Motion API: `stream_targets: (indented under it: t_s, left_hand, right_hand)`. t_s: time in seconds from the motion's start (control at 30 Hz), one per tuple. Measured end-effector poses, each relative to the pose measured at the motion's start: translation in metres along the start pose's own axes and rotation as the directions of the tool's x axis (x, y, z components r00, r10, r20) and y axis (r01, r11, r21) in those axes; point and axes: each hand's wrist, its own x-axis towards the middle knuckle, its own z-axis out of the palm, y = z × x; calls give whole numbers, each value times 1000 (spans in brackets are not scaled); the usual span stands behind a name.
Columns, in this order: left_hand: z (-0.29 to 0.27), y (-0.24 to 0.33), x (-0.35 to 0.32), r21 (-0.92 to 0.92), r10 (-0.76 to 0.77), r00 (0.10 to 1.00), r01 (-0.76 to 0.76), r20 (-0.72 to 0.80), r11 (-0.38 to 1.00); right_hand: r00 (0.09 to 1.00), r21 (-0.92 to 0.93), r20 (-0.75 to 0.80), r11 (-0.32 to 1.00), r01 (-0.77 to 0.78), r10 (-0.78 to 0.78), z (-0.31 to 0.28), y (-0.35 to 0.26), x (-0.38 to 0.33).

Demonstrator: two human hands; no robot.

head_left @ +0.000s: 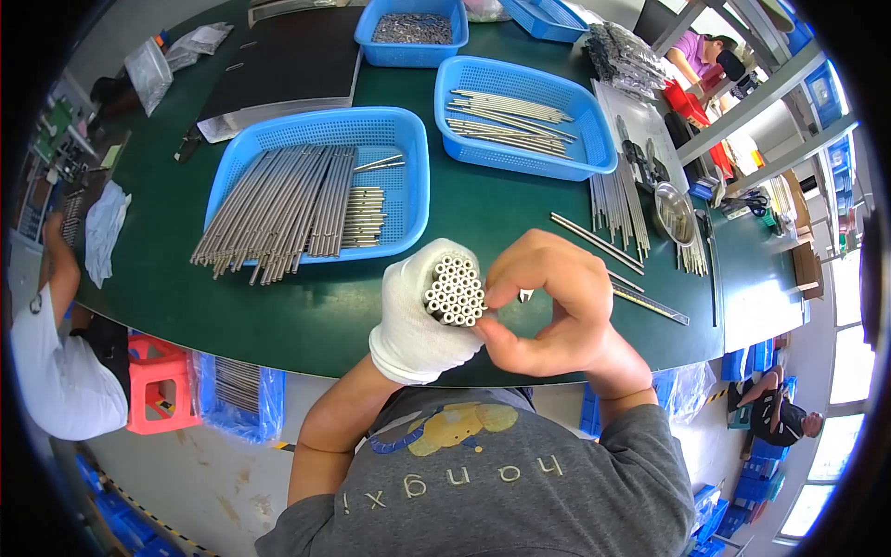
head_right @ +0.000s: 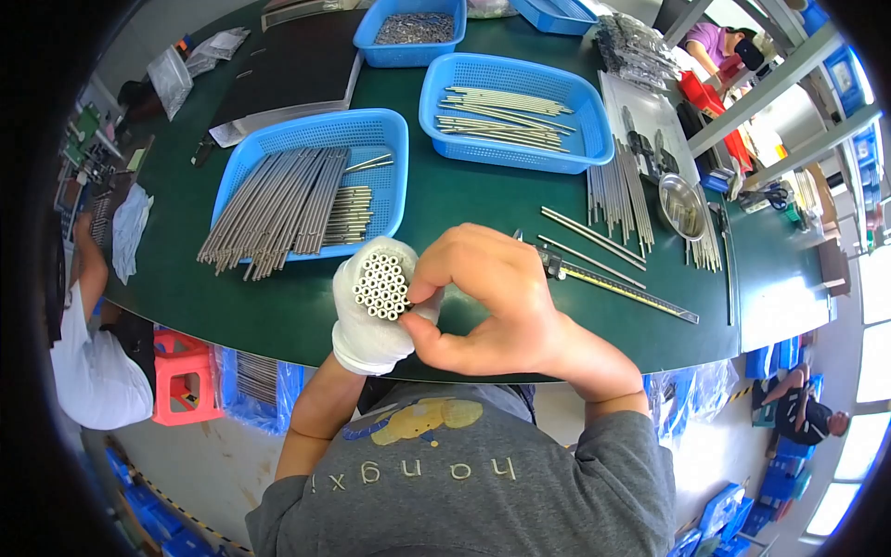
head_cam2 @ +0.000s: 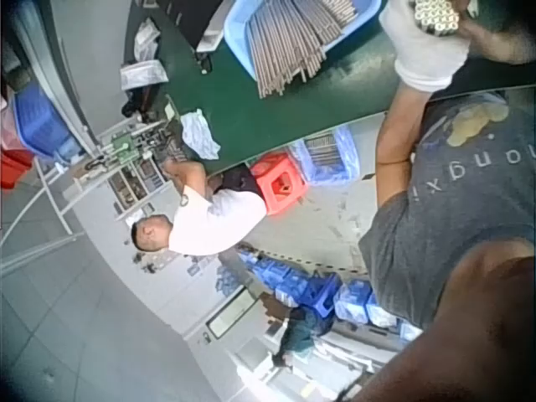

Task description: Inspecting, sorting, and measuring small metal rods using a digital caliper at a manufacturing workbench.

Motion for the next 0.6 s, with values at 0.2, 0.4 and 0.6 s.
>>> stream_targets:
  t_s: [0.2,0.4,0.6]
  left_hand:
    - [1,0,2,94,61,998,-63,23,994]
    - [0,4,3,129,42,999,-46,35,991]
    - [-1,3,0,47,-1,1000,0,26,999]
  right_hand:
    - [992,-5,-113,998,-59,58,6,-5,-4]
    - [987,-167,-163,986,-23,-4,12,-11,-3]
    - [994,-137,-95,990,31,-45,10,-4,-3]
